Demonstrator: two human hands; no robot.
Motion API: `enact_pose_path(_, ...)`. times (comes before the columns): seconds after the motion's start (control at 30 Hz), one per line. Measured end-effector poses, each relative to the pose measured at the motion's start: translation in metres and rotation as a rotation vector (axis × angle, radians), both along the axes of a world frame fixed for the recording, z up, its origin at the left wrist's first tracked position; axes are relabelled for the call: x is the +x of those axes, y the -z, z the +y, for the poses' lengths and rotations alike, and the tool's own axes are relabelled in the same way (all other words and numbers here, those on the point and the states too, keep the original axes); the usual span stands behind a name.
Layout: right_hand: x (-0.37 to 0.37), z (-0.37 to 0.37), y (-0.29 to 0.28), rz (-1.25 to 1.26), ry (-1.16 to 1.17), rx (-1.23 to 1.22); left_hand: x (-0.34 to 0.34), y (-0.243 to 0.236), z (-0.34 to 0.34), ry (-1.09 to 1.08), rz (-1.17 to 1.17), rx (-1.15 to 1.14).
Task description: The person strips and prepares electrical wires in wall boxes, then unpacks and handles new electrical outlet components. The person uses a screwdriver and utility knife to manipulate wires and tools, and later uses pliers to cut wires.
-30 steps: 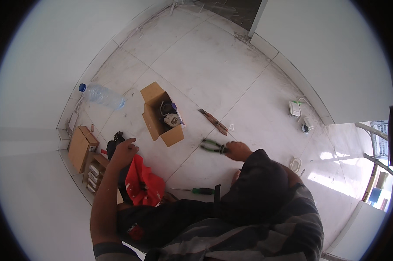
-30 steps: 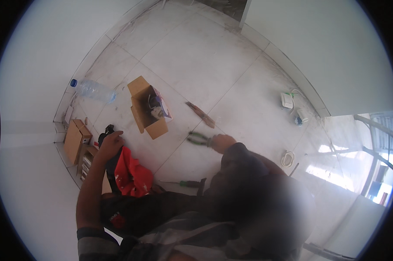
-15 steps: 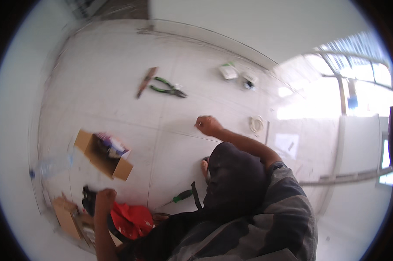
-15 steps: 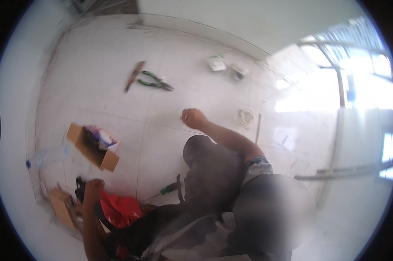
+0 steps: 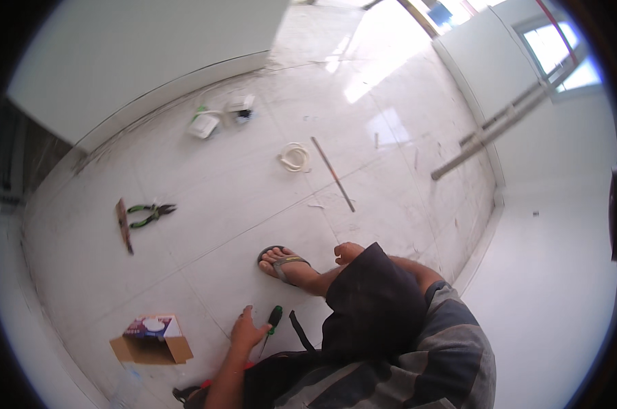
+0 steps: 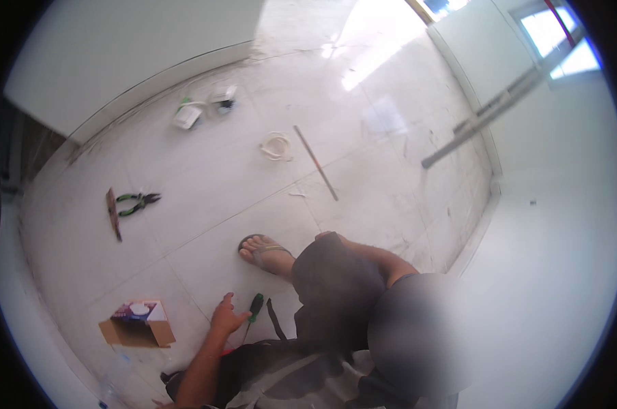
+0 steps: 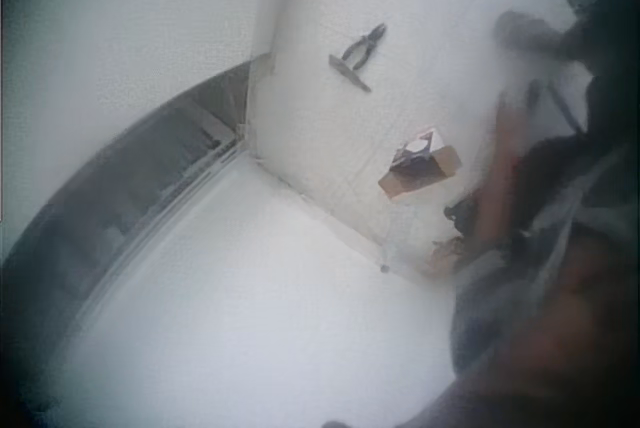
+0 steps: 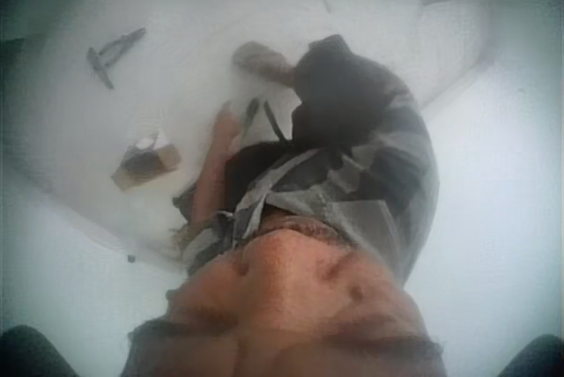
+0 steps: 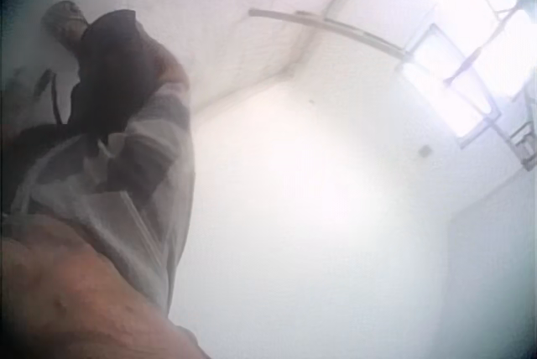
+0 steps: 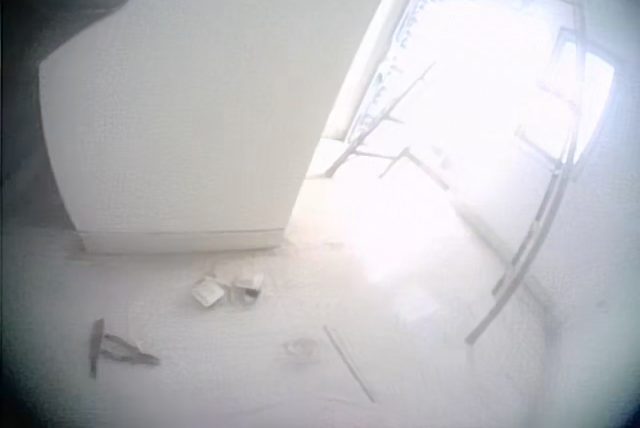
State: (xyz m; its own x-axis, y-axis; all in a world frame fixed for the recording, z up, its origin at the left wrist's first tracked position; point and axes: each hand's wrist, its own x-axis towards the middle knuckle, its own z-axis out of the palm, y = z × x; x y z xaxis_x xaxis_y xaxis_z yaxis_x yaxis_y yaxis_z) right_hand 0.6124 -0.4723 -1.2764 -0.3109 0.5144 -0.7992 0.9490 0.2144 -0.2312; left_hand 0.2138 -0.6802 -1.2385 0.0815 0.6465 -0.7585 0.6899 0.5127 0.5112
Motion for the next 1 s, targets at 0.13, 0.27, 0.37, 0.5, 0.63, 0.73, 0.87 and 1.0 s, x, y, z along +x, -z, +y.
enact_pose_path(0.13, 0.034, -0.047, 0.005, -0.022, 0.166, -0.051, 0.043, 0.005, -0.003, 0.241, 0.072, 0.066)
enact_pose_path(0.27, 0.056, -0.089, 0.013, -0.023, 0.294, -0.118, 0.053, 0.02, -0.006, 0.35, 0.024, 0.213)
enact_pose_path(0.37, 0.067, -0.118, 0.011, -0.016, 0.371, -0.18, 0.058, 0.031, 0.007, 0.417, 0.039, 0.172)
enact_pose_path(0.5, 0.091, -0.138, -0.007, 0.0, 0.473, -0.279, 0.042, 0.037, 0.041, 0.31, 0.083, 0.25)
enact_pose_path(0.63, 0.146, -0.152, -0.085, 0.022, 0.693, -0.5, 0.005, 0.043, 0.079, 0.073, 0.119, 0.35)
enact_pose_path(0.73, 0.149, -0.162, -0.183, -0.08, 0.975, -0.726, -0.035, 0.042, 0.099, -0.115, 0.136, 0.388)
enact_pose_path(0.87, 0.154, -0.26, -0.239, 0.127, 1.296, -0.602, -0.07, 0.047, 0.119, -0.427, 0.118, 0.279)
enact_pose_path(1.0, 0.106, -0.267, -0.277, 0.564, 1.733, -0.191, -0.089, 0.064, 0.126, -0.618, 0.228, 0.303)
